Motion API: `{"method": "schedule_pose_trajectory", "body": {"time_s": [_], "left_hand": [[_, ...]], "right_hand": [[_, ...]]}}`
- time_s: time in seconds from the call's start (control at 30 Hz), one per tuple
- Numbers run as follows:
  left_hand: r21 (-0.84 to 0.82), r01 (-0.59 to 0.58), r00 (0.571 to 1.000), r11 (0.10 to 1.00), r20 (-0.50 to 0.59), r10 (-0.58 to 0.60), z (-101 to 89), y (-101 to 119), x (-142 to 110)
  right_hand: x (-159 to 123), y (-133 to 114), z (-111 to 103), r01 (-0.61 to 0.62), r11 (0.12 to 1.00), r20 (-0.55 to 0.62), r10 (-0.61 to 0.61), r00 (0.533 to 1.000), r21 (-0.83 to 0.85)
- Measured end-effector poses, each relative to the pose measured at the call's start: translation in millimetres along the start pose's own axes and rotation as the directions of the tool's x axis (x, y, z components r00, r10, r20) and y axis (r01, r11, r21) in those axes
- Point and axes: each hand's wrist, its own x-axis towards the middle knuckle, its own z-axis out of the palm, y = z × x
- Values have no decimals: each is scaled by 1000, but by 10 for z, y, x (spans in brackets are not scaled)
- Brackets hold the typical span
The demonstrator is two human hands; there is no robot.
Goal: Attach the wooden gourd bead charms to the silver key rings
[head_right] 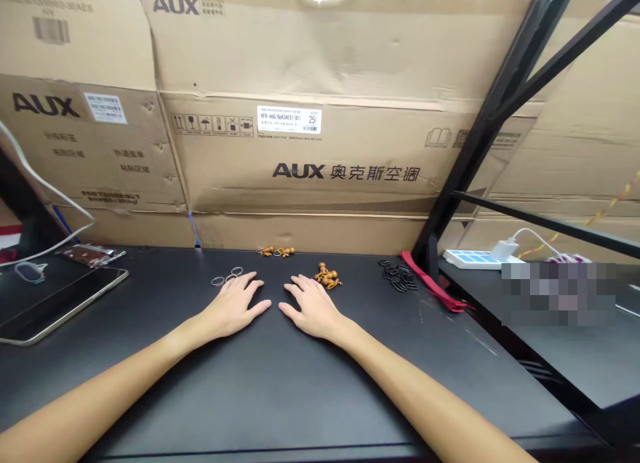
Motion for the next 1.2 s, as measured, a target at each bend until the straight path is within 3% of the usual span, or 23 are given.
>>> {"method": "schedule_pose_trajectory", "body": {"time_s": [0.17,0.27,0.4,0.5,0.63,0.83,1.0,1.2], "left_hand": [[-42,-60,997,997,36,62,-66,14,-5],[-84,-135,990,987,24,138,-101,35,-16],[-68,-193,981,979,-28,192,-119,64,-18],[2,-147,987,989,-67,147,-116,79,-10],[-1,-153,987,988,-43,153,-107,80,-6],[-125,-251,968,960,-59,246,-91,65,-7],[-231,-289,957,929,-63,283,-94,62,1],[-249,-298,955,921,-71,289,-99,61,0]], "right_hand": [[28,19,-79,-37,992,-141,19,990,-124],[52,133,-157,-185,965,-237,138,962,-188],[53,299,-217,-385,868,-250,316,915,-313],[37,315,-202,-421,841,-233,358,904,-342],[20,203,-122,-324,904,-220,268,938,-279],[19,86,-20,-27,1000,-191,28,981,9],[18,45,-67,168,954,-174,-127,977,248],[34,45,-82,195,900,-211,-119,970,389]]}}
